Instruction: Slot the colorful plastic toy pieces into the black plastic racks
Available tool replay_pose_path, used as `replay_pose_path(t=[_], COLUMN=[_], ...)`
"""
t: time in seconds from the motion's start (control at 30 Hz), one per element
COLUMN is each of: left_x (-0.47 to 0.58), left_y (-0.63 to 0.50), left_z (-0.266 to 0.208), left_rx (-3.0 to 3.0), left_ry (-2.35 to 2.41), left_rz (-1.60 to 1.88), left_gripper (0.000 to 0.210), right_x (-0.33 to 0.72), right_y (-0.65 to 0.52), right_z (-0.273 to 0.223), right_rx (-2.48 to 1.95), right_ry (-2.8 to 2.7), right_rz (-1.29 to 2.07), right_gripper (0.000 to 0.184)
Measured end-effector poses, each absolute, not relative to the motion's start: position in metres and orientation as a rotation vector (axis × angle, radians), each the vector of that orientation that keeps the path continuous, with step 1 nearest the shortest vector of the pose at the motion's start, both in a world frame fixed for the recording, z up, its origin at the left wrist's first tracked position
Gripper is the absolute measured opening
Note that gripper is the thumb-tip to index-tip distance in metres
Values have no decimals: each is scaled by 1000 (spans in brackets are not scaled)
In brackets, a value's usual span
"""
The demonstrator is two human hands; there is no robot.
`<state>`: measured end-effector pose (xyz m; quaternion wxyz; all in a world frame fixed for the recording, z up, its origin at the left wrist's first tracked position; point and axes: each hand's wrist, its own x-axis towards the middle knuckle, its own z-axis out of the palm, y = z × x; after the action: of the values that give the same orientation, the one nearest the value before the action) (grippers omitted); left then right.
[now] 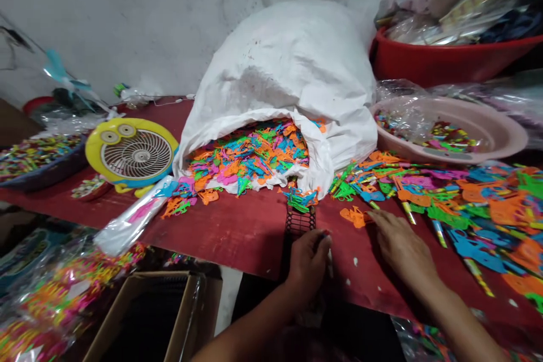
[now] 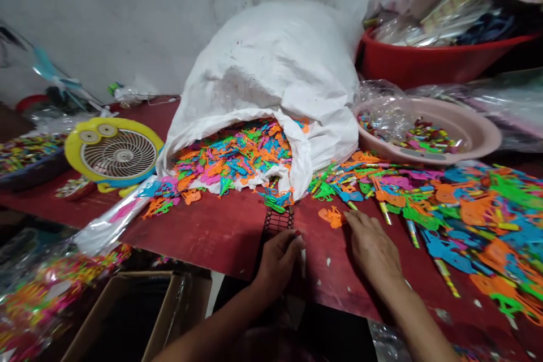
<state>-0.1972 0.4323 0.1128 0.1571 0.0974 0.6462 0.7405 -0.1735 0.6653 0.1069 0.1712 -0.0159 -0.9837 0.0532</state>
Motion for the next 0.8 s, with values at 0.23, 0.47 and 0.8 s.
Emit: replay_pose_path(t=[0.23,0.47,0.8], left_x=[-199,-199,-201], left_y=[434,445,460], left_z=[109,118,136], left_rx=[250,242,144], left_ry=[1774,1762,1682], left_rz=[2153,2092,2113], left_gripper=[28,22,29], right_x=[-179,-157,-140], right_y=[668,643,604], right_z=[106,118,120], right_rx=[-80,-479,-615], right_ry=[-2832,-2403,-2075], right_rz=[383,1621,1981], right_gripper=[33,44,60])
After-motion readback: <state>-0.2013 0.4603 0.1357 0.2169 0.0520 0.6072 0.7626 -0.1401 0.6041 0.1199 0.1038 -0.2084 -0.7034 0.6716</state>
